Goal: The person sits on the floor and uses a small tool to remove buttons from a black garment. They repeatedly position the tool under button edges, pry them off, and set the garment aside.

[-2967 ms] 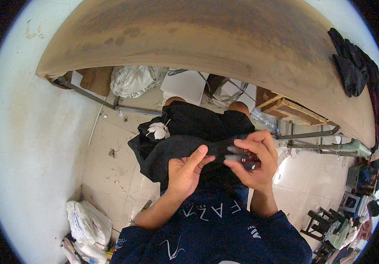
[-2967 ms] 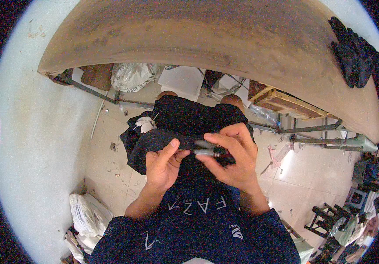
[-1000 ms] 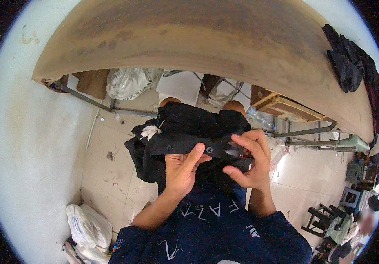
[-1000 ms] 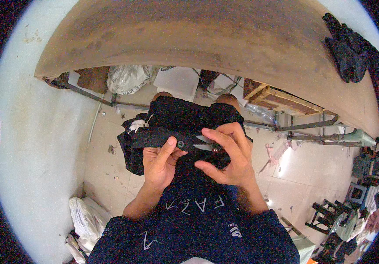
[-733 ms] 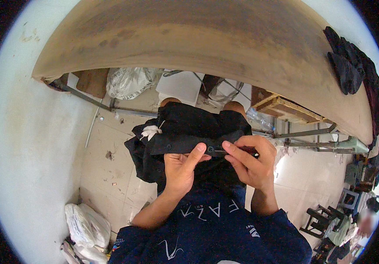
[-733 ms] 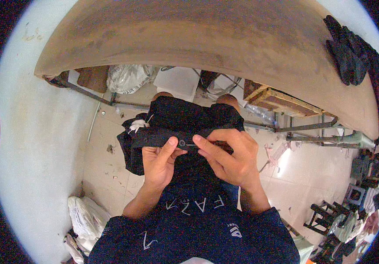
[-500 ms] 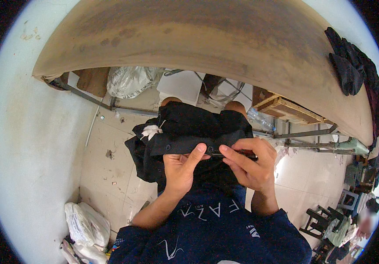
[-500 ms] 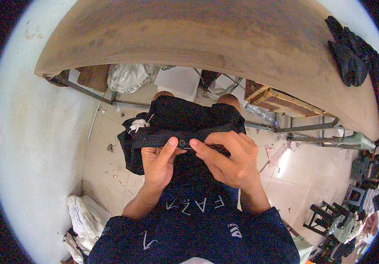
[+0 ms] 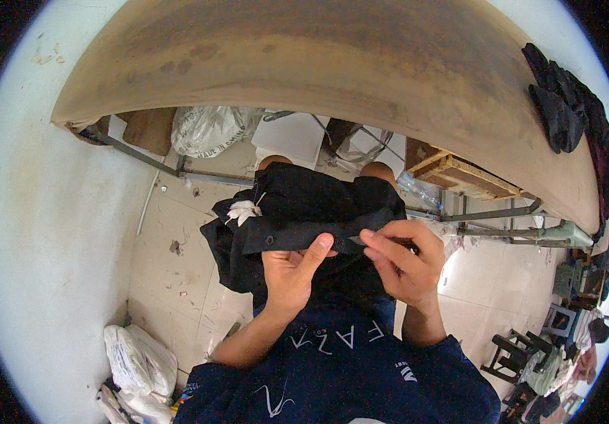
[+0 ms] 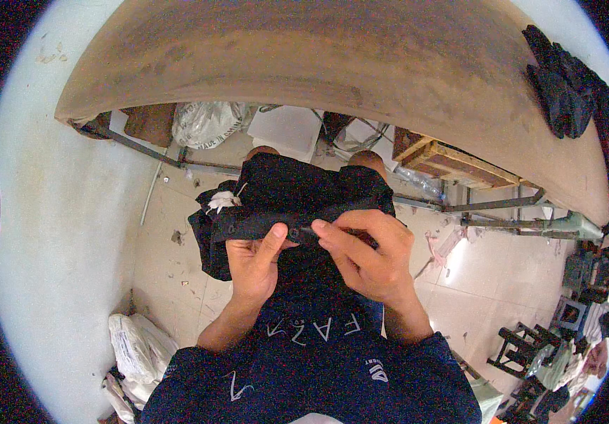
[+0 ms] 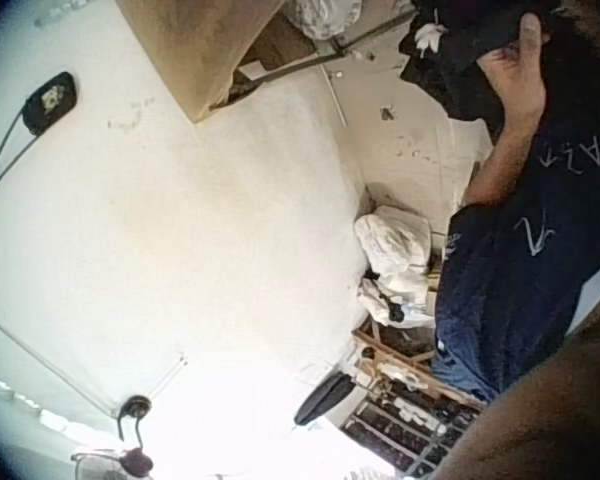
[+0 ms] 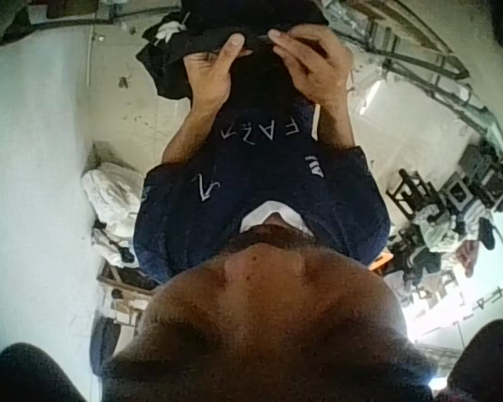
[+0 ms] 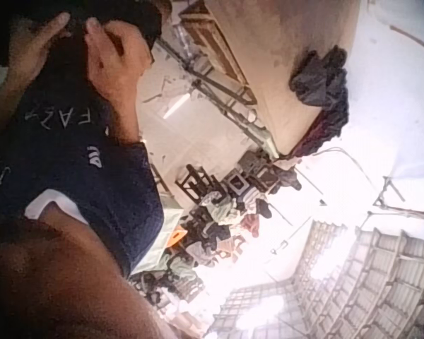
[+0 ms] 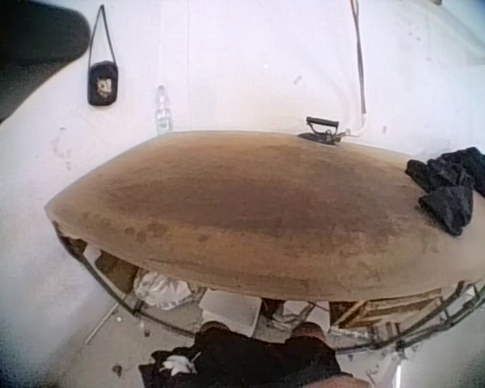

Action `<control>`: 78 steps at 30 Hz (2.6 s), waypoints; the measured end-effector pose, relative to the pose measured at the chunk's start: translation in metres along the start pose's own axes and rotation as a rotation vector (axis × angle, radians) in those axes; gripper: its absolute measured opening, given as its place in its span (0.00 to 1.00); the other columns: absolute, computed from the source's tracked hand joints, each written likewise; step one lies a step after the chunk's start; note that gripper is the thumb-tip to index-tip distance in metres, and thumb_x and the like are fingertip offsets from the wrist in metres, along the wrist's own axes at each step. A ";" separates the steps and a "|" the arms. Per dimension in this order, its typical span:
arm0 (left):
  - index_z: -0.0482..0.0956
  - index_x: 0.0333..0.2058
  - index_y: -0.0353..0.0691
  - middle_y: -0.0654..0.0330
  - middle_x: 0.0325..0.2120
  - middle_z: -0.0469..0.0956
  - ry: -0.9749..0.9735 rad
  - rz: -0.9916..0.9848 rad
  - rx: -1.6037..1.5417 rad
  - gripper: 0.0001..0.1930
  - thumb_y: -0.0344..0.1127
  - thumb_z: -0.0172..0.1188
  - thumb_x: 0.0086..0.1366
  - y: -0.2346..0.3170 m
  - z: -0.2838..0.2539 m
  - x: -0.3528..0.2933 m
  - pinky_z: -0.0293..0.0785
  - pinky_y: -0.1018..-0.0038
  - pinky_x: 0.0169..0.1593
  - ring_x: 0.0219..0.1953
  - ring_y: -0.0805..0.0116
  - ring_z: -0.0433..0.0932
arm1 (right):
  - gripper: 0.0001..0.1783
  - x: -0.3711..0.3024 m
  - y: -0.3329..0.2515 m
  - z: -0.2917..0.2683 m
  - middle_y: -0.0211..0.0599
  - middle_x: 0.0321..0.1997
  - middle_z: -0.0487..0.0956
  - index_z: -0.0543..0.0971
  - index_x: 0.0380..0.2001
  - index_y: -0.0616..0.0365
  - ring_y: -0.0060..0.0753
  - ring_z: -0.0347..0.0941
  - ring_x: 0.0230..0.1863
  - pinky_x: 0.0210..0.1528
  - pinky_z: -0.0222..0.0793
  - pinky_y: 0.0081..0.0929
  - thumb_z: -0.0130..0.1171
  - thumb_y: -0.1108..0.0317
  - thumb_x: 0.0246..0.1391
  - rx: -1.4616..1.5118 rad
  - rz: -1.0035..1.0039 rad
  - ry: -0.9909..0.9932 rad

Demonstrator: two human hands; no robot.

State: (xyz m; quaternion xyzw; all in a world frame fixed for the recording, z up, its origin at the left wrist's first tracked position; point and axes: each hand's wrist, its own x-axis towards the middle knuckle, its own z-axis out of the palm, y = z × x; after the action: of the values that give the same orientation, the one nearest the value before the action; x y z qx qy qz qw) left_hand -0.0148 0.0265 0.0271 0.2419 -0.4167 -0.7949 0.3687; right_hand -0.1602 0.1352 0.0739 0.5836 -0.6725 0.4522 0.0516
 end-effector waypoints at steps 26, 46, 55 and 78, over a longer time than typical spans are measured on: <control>0.76 0.47 0.35 0.58 0.44 0.80 -0.076 -0.226 -0.245 0.11 0.26 0.60 0.66 -0.003 0.015 -0.006 0.77 0.70 0.51 0.45 0.70 0.79 | 0.17 -0.018 0.012 0.021 0.31 0.30 0.82 0.85 0.31 0.52 0.30 0.78 0.26 0.25 0.68 0.25 0.69 0.76 0.29 0.054 -0.127 0.172; 0.79 0.42 0.36 0.56 0.35 0.83 -0.025 -0.232 -0.303 0.06 0.27 0.59 0.67 0.006 0.010 0.000 0.85 0.70 0.40 0.35 0.67 0.84 | 0.22 -0.005 0.002 -0.007 0.28 0.33 0.78 0.86 0.41 0.46 0.26 0.73 0.27 0.24 0.67 0.23 0.74 0.70 0.36 -0.052 0.002 -0.015; 0.77 0.45 0.36 0.56 0.38 0.83 -0.040 -0.213 -0.281 0.08 0.27 0.58 0.67 0.003 0.008 0.000 0.85 0.70 0.41 0.36 0.68 0.84 | 0.20 -0.003 0.002 -0.002 0.27 0.32 0.78 0.87 0.38 0.48 0.24 0.68 0.25 0.23 0.62 0.21 0.75 0.70 0.35 -0.080 -0.060 0.012; 0.79 0.42 0.32 0.51 0.40 0.83 -0.099 -0.283 -0.401 0.08 0.28 0.51 0.71 0.007 -0.004 0.004 0.85 0.68 0.45 0.41 0.62 0.84 | 0.32 -0.008 0.007 -0.001 0.38 0.39 0.75 0.81 0.47 0.56 0.35 0.73 0.41 0.38 0.70 0.27 0.80 0.65 0.34 0.221 0.268 0.032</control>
State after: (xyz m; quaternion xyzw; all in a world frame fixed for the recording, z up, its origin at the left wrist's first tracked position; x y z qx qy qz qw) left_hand -0.0121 0.0185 0.0312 0.1805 -0.2302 -0.9163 0.2734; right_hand -0.1642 0.1406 0.0659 0.4836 -0.6897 0.5353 -0.0629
